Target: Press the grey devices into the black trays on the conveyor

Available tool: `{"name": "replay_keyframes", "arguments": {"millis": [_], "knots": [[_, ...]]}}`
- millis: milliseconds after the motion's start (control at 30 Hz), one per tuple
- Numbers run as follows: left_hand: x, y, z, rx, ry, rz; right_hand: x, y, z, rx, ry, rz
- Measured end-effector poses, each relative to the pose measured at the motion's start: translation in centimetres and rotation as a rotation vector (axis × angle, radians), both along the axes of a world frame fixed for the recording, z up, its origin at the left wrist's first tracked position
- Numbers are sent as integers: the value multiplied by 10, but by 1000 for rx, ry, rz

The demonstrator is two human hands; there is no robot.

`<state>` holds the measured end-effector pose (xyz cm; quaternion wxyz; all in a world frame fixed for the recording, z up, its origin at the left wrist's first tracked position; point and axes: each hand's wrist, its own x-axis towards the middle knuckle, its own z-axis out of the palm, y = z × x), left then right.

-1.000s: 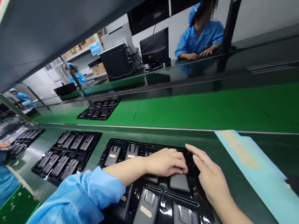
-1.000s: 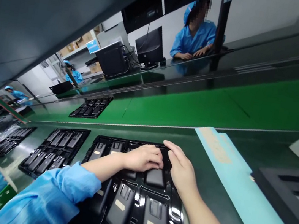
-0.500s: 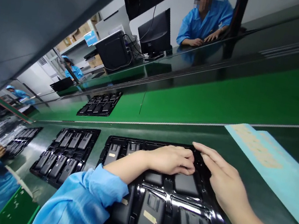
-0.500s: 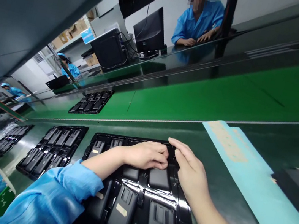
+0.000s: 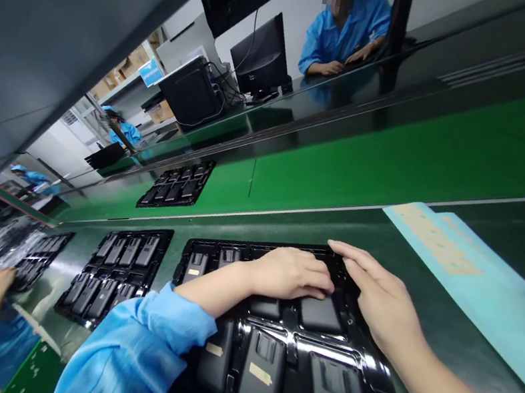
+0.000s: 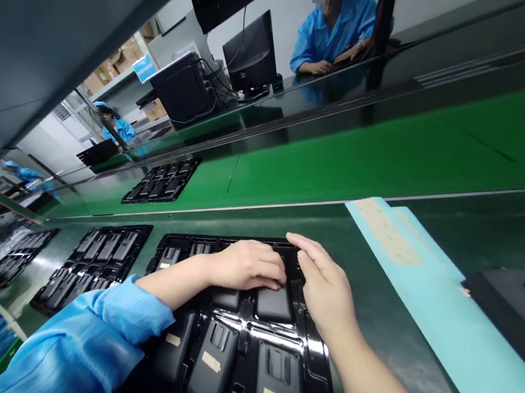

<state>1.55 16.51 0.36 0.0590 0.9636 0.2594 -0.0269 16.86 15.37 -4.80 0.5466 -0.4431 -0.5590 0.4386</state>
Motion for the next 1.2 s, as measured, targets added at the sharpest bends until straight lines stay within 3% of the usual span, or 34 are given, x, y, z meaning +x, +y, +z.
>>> {"name": "replay_keyframes", "arguments": {"millis": [200, 467, 733, 1200], "knots": [[8, 10, 4, -14, 82, -73, -1, 1, -1, 9, 17, -4], [9, 11, 8, -52, 132, -77, 0, 1, -1, 5, 18, -11], [3, 11, 1, -93, 71, -36, 0, 1, -1, -23, 6, -30], [12, 22, 4, -151, 103, -163, -1, 0, 0, -23, 19, -55]]}}
